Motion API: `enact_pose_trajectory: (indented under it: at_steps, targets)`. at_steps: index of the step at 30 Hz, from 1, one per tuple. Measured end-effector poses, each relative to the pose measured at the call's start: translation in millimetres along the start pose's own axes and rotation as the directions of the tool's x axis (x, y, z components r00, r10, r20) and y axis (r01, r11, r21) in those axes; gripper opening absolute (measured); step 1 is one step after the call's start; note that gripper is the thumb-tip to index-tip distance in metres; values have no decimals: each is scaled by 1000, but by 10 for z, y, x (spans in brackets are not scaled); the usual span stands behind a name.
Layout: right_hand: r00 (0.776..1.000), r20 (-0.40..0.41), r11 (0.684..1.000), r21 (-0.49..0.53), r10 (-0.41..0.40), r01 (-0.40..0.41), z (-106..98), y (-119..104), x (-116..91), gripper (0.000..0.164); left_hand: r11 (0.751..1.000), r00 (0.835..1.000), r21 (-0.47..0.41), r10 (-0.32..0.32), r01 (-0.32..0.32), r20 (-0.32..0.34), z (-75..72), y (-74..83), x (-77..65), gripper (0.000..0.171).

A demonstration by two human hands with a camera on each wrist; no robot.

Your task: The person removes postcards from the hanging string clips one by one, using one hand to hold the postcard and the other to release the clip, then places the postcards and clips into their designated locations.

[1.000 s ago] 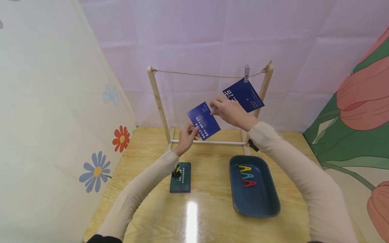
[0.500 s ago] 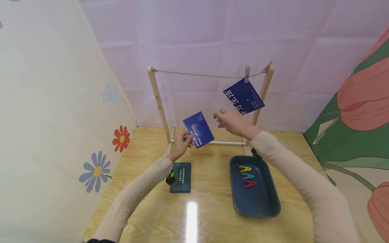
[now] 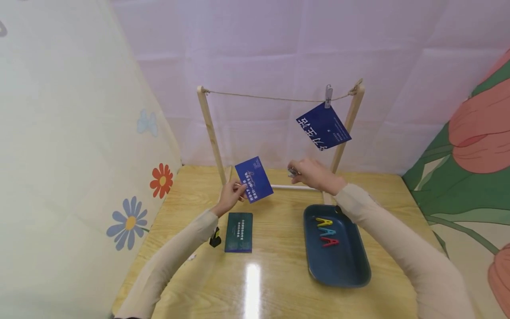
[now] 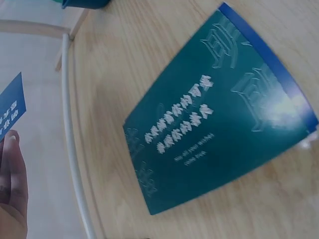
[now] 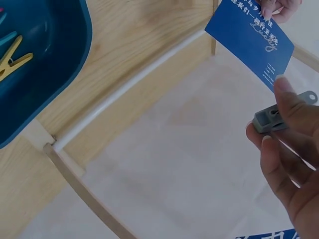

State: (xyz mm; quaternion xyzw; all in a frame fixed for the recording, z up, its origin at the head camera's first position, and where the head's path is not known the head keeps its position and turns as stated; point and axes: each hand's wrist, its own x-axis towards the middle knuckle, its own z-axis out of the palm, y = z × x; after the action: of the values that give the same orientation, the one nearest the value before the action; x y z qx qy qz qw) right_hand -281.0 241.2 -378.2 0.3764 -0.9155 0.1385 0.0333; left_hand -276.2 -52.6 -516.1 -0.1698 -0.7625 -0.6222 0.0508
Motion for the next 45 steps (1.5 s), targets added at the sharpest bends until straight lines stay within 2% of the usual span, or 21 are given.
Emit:
enact_pose_trajectory:
  at_steps: [4, 11, 14, 22, 26, 30, 34, 38, 41, 45]
  targets:
    - [999, 29, 1000, 16, 18, -18, 47, 24, -15, 30, 1000, 999, 8, -29, 28, 42, -24, -48, -28, 14]
    - [997, 68, 998, 49, 25, -29, 117, 36, -95, 29, 999, 992, 41, -20, 15, 124, -79, -122, -90, 14]
    - [996, 88, 999, 47, 17, -21, 134, 43, -158, 28, 998, 989, 55, -37, 29, 141, -114, -170, -129, 14]
    - [995, 68, 997, 52, -67, 64, 216, 104, -356, 29, 989, 975, 80, -138, 126, 176, -194, -283, -222, 12]
    - [993, 119, 993, 117, 5, -19, 218, 118, -451, 29, 980, 959, 86, -194, 180, 205, -250, -314, -284, 11]
    - [975, 204, 983, 136, 90, -119, 199, 134, -508, 27, 973, 949, 107, -224, 205, 220, -319, -350, -364, 11]
    - [965, 250, 987, 118, 80, -113, 211, 163, -567, 26, 962, 934, 132, -264, 238, 242, -386, -407, -421, 11]
    - [968, 249, 994, 97, 19, -44, 280, 220, -661, 28, 949, 909, 155, -308, 274, 280, -451, -428, -470, 11]
    - [965, 260, 996, 84, -17, -5, 348, 262, -725, 31, 934, 883, 177, -353, 312, 309, -502, -437, -497, 11]
    - [955, 297, 994, 108, -26, -7, 445, 297, -797, 33, 917, 849, 183, -398, 355, 348, -562, -479, -524, 12]
